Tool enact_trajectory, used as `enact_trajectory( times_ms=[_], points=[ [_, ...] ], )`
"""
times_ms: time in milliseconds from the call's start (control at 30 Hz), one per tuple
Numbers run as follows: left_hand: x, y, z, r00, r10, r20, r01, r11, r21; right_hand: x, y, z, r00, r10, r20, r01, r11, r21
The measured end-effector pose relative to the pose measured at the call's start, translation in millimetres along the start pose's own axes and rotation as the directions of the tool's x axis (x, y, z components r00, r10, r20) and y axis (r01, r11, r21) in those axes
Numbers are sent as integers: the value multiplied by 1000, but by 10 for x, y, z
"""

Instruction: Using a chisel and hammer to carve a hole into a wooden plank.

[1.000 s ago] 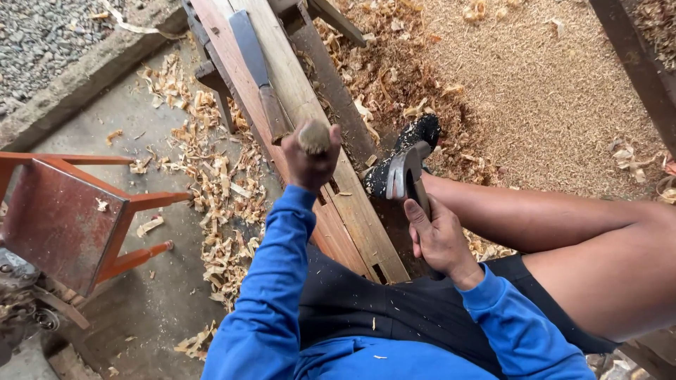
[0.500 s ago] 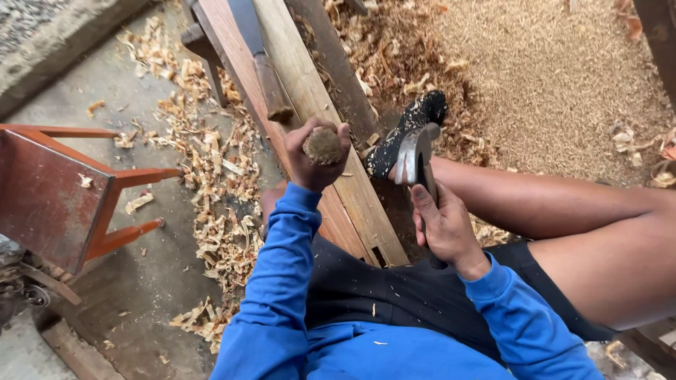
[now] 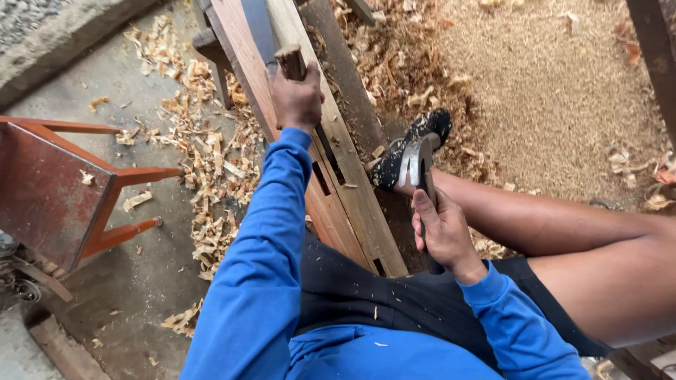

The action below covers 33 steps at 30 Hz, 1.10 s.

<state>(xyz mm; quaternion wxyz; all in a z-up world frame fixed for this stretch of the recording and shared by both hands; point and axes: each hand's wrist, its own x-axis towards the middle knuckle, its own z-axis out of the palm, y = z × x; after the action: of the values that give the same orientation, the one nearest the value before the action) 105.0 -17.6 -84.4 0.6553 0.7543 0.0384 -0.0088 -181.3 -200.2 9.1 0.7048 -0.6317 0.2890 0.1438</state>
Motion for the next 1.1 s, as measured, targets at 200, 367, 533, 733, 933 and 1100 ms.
enact_trajectory(
  times_ms=[200,367,533,733,933,1100],
  points=[
    [-207,695,-176,661,-634,402,743,626,-234,49,50,-83,999,-49,8,49,999,18],
    [-578,993,-562,915,-130,382,276,893,-355,28,202,-198,998,28,-48,-22,993,112],
    [-597,893,-434,983,133,128,-68,905,-419,52,116,-204,998,15,-60,-5,987,158],
    [-877,598,-205,936,316,157,-269,927,-260,-46,128,-152,999,-3,-46,10,990,141],
    [-1242,430,-234,902,400,163,-384,915,-121,-155,110,-125,999,-26,-40,29,996,83],
    [-1813,559,-275,535,812,234,-836,549,7,-257,17,-130,998,-63,-21,63,998,16]
  ],
)
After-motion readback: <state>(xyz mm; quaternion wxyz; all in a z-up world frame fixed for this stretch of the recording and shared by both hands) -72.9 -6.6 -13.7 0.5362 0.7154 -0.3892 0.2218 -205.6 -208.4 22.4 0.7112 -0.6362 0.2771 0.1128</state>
